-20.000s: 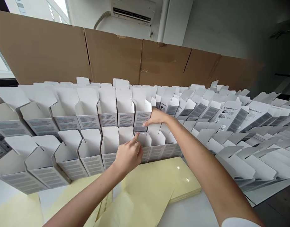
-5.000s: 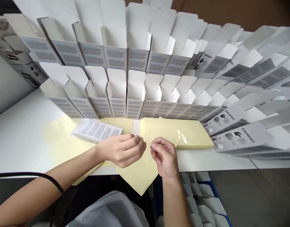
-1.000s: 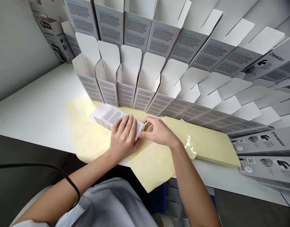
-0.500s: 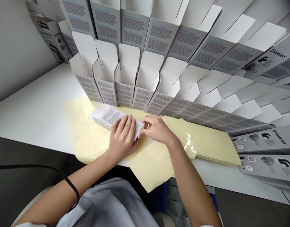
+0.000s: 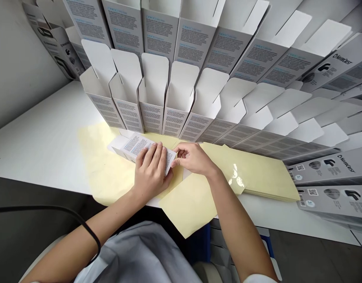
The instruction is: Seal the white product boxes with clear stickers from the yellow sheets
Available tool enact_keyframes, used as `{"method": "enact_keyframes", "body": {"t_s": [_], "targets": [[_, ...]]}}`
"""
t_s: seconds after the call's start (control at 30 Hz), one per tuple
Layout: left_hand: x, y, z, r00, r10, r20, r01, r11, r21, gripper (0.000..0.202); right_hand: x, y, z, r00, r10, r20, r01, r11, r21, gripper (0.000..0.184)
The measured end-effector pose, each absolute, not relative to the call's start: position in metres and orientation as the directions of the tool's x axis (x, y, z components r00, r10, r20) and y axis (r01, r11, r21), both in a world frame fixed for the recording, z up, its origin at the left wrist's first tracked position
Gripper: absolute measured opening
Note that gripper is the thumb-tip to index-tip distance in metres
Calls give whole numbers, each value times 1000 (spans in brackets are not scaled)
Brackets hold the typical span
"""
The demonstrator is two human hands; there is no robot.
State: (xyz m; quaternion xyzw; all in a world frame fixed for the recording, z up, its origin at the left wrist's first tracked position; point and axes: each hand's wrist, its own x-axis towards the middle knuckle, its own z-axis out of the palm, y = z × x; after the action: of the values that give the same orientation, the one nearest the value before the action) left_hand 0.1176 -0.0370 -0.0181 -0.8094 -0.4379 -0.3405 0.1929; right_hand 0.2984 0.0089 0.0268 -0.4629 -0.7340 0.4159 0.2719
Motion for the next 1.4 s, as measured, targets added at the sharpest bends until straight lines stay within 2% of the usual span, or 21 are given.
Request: {"method": "enact_keyframes", "body": {"t_s": [0.07,0.2,0.3,0.37,0.4,0.53,0.67,0.73,0.9,1.03,1.2,1.4], "targets": [[117,-37,-18,390,575,719,837,-547,-16,55,299,12,21,-417,907,67,425,260,-867,3],[118,-37,-17,391,573,720,838,-545,-21,59,306,12,18,-406,898,166,417,344,-841,19],[118,-36,-17,385,577,720,840,-543,-15,62,308,6,23,-425,901,91,422,286,-860,8],[118,-36,-18,383,576,722,838,-546,-9,64,306,3,28,-431,901,46,431,250,-867,30],[118,-36,-19,384,575,722,836,-548,-8,65,305,2,29,-432,901,38,434,245,-867,36],[117,-36,-20,382,579,720,832,-555,5,67,301,1,29,-439,898,27,362,204,-909,30],[118,-37,-18,370,585,722,840,-543,10,67,299,-1,23,-451,891,-48,200,48,-979,45],[118,-37,-18,372,580,725,844,-537,-3,66,296,-2,21,-435,896,-85,141,-25,-990,42],[119,-37,-18,370,583,723,845,-534,-2,61,291,4,17,-344,933,-107,53,-95,-994,14],[118,-37,-19,368,589,719,839,-544,16,62,293,5,21,-377,918,-122,46,-113,-993,21],[117,-36,-20,373,584,721,830,-557,22,66,295,0,26,-416,901,-123,137,-72,-988,38],[117,-36,-22,363,605,709,823,-565,61,67,299,4,21,-421,889,-179,87,-156,-984,27]]}}
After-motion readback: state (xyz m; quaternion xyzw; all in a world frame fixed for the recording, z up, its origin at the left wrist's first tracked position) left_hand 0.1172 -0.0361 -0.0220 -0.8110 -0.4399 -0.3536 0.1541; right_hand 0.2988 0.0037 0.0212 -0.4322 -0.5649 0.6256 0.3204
